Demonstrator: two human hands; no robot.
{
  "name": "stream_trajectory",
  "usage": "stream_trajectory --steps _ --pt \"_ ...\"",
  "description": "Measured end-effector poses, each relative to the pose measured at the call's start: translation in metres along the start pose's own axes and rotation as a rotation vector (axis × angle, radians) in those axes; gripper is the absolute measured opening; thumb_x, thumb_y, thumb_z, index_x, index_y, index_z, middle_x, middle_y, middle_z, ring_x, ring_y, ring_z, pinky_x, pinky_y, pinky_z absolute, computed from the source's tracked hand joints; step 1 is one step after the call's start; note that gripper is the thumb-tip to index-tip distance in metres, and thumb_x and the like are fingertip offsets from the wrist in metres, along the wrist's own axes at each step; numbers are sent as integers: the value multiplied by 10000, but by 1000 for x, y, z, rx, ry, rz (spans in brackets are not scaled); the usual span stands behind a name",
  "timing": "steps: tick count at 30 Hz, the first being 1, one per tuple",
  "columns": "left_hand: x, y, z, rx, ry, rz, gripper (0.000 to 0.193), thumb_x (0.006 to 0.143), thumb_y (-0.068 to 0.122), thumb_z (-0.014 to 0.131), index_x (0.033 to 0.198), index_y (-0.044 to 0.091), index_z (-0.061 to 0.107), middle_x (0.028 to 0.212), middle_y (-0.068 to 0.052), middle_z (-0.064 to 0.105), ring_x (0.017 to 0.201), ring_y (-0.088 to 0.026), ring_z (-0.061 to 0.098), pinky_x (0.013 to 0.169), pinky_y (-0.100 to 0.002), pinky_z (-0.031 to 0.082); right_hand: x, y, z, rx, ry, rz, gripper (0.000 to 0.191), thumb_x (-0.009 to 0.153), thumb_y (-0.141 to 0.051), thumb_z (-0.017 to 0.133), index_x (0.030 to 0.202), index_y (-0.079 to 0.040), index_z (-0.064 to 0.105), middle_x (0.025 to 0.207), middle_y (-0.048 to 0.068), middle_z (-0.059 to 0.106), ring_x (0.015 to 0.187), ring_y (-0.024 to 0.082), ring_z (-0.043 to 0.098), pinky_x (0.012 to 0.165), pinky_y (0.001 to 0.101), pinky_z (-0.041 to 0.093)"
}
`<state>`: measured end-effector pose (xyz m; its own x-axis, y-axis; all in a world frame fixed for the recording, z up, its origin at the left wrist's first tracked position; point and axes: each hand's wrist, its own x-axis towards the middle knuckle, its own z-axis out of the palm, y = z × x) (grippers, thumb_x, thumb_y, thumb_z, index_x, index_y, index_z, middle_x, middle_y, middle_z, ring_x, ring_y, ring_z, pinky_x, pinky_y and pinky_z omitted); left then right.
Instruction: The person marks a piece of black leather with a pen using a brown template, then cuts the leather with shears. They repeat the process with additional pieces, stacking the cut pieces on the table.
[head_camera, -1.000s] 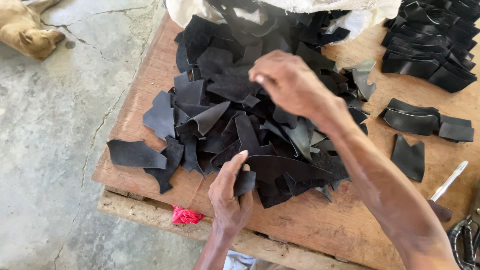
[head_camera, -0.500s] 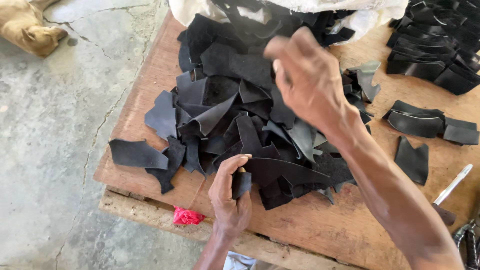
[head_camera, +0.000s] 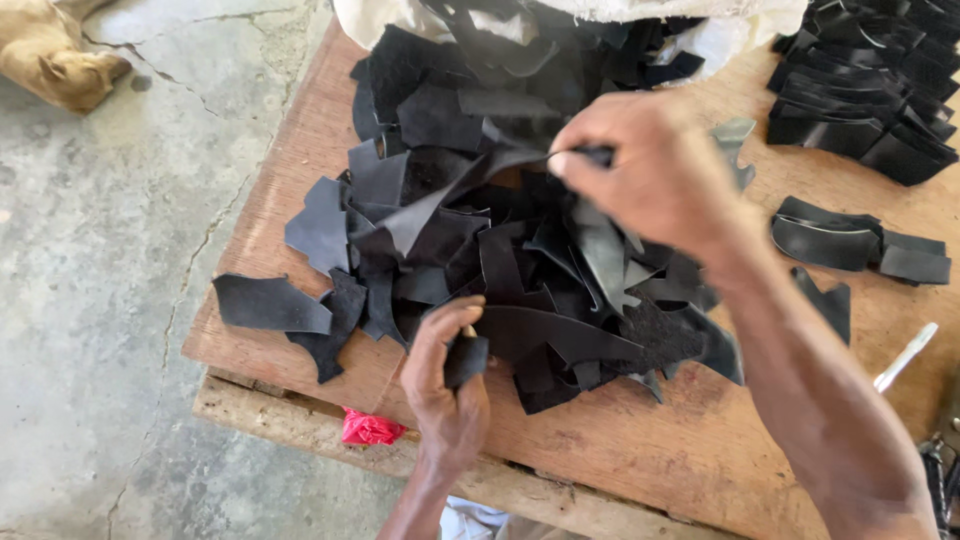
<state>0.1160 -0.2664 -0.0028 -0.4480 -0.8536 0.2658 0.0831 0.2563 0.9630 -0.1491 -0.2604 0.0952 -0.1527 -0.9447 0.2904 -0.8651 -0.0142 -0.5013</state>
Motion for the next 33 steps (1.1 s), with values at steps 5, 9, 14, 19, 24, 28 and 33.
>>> stream_trajectory --steps 5,9,14,19,24,28,33 --pt "28 11 1 113 44 206 407 860 -175 530 1201 15 646 1266 -141 688 1218 -267 674 1014 -330 540 -16 -8 -42 118 5 214 68 947 -144 763 951 -81 789 834 55 767 666 113 685 610 267 551" --pt "59 17 6 280 6 193 388 900 -131 617 1260 13 639 1330 -151 641 1268 -292 645 1093 -382 540 -34 0 -59 408 45 458 80 913 -162 753 911 -87 781 774 51 738 536 118 572 474 275 484" --pt "85 37 9 314 -76 107 644 861 -45 665 1473 38 483 1500 -174 469 1295 -295 578 1114 -406 516 -67 26 -63 1069 88 451 116 921 -163 776 1009 -88 783 829 33 740 654 117 666 585 270 560" --pt "74 78 -1 424 -272 382 739 821 85 712 1495 23 415 1573 -238 324 1495 -395 254 1232 -552 185 -103 42 -50 1030 -64 337 171 916 -171 793 988 -18 767 904 4 684 829 68 610 748 212 466" --pt "76 99 20 400 -510 482 488 862 345 782 1239 64 656 1356 -123 606 1342 -296 453 1173 -512 245 -131 29 -62 1088 -104 240 183 948 -181 797 964 0 781 771 2 649 757 78 575 684 235 422" --pt "75 108 38 221 -695 157 266 927 309 751 1007 57 726 966 -9 745 902 -166 694 874 -360 505 -140 13 -91 759 12 247 132 940 -165 777 944 -34 766 817 10 702 740 75 625 659 242 486" --pt "63 99 66 -63 -943 -234 192 984 205 703 1000 14 721 798 -5 707 692 -83 639 619 -258 520 -144 3 -99 -6 45 126 91 921 -139 799 963 -61 778 913 38 739 809 132 695 683 300 575"
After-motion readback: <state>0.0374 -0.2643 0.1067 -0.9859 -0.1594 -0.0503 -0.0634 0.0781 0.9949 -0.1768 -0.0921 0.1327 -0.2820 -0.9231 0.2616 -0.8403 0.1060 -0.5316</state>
